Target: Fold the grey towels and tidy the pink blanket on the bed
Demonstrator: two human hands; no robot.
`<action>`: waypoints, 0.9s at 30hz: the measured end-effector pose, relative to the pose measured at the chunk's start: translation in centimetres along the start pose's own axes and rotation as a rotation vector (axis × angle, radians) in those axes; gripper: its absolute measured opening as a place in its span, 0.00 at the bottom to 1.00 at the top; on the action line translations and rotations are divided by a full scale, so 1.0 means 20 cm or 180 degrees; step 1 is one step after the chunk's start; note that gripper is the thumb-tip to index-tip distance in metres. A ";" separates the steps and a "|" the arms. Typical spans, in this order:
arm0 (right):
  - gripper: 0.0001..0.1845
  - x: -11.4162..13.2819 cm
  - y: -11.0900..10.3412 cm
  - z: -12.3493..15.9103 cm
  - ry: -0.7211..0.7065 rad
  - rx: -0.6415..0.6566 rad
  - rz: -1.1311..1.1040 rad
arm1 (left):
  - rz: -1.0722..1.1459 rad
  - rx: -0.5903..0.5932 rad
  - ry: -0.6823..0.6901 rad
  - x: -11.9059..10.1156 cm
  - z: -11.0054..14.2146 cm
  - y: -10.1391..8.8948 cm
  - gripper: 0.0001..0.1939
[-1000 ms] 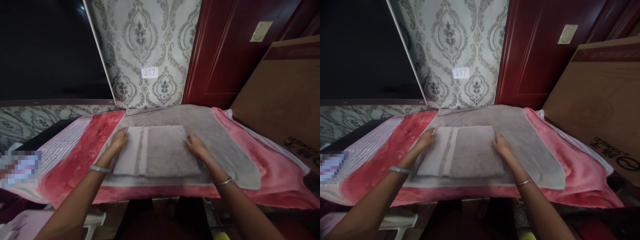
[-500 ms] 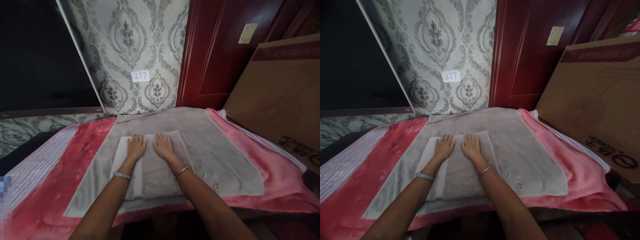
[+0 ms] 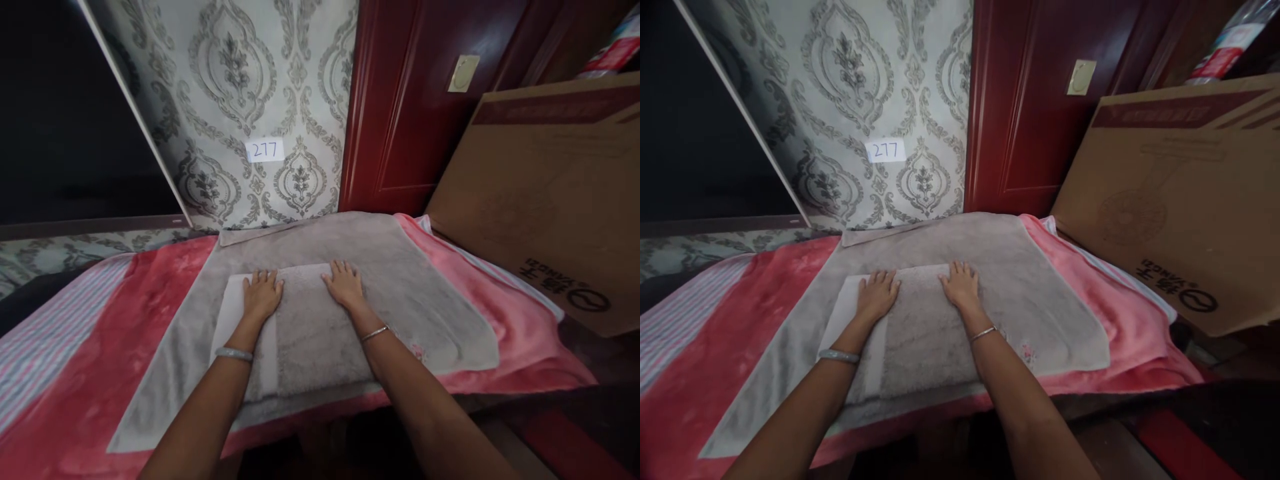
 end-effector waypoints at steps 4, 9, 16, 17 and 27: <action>0.33 0.00 0.01 0.01 -0.0019 -0.0090 -0.0011 | 0.0164 -0.0033 0.0012 0.00 0.01 0.00 0.31; 0.33 0.00 0.02 0.02 -0.0080 -0.0121 -0.0046 | 0.0318 0.0221 0.0060 0.03 0.01 0.01 0.32; 0.35 -0.01 0.02 0.04 -0.0098 -0.0125 -0.0169 | 0.0263 0.0281 0.0029 0.18 0.11 0.00 0.32; 0.35 -0.01 0.02 0.04 -0.0096 -0.0124 -0.0183 | 0.0243 0.0313 0.0012 0.20 0.12 0.00 0.32; 0.35 0.26 -0.06 0.33 -0.0728 -0.0142 -0.0004 | 0.0056 0.0135 0.0149 0.08 0.43 -0.10 0.30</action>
Point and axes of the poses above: each hand's wrist, its own z-axis away from the middle knuckle, its own y-axis out of the palm, x = y × z, the point moved 9 cm from there along -z, towards the middle knuckle, and after that the axes turned 7 degrees about x, right-handed, at the moved point
